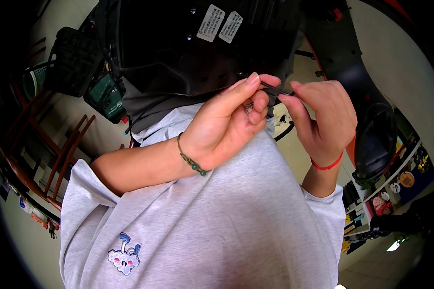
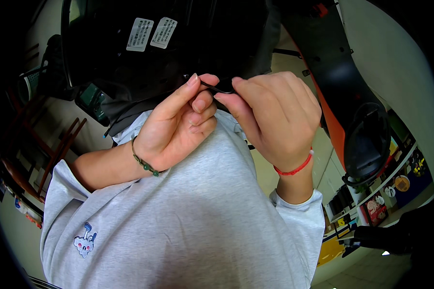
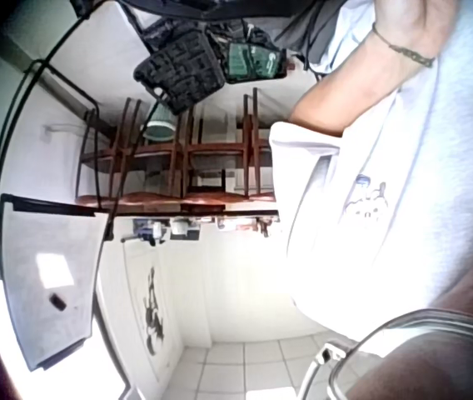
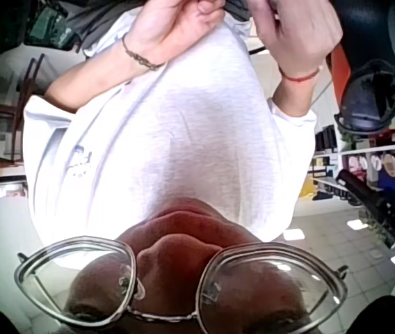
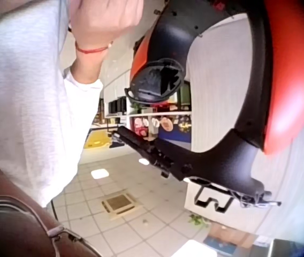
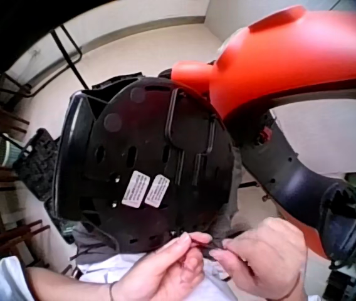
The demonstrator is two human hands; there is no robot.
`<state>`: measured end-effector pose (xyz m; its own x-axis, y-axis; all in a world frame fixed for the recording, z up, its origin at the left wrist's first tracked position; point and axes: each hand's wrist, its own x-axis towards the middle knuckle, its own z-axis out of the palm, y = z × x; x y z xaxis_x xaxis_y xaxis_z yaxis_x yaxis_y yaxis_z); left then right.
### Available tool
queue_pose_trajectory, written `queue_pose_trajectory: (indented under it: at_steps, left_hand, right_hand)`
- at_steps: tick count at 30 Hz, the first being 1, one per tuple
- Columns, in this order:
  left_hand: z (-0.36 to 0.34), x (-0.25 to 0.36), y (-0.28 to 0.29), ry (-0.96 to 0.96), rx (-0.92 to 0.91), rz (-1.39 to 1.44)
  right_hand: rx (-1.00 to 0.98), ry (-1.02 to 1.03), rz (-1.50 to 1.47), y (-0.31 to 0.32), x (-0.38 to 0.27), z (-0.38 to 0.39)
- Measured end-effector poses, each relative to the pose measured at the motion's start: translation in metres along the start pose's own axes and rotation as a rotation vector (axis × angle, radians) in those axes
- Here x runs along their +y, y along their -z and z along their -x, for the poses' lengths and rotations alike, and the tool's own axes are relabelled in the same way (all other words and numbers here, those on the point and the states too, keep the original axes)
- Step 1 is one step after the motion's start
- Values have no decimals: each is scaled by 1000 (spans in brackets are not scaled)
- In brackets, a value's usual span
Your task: The person holds a small screw and a hex key, then inserts the screw into a hole on the underside of a black motorcycle seat component.
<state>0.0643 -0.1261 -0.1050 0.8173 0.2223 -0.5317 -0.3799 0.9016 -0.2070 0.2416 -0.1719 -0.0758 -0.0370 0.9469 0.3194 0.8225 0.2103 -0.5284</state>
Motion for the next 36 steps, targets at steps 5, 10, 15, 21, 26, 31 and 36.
queue_pose_trajectory:
  at_steps: [5, 10, 15, 21, 26, 31, 36]
  left_hand:
    - [1, 1, -4, 6, 74, -10]
    - [2, -1, -1, -1, 45, -11]
    - [1, 0, -2, -18, 39, -9]
    - [1, 1, -1, 0, 19, 0]
    - [0, 1, -1, 10, 39, 22]
    - [3, 2, -1, 4, 70, -17]
    - [3, 3, -4, 2, 81, -15]
  right_hand:
    - [-174, -640, -496, -3, -31, 3]
    - [-86, -716, -639, -2, -31, 2]
    - [-121, -100, -263, 8, -7, -1]
    - [-83, -1, -204, 4, -3, 0]
    - [38, -279, -149, -11, -22, -6]
    - [-57, -946, -620, -5, -34, -8]
    - [-55, -569, -521, -3, -22, 4]
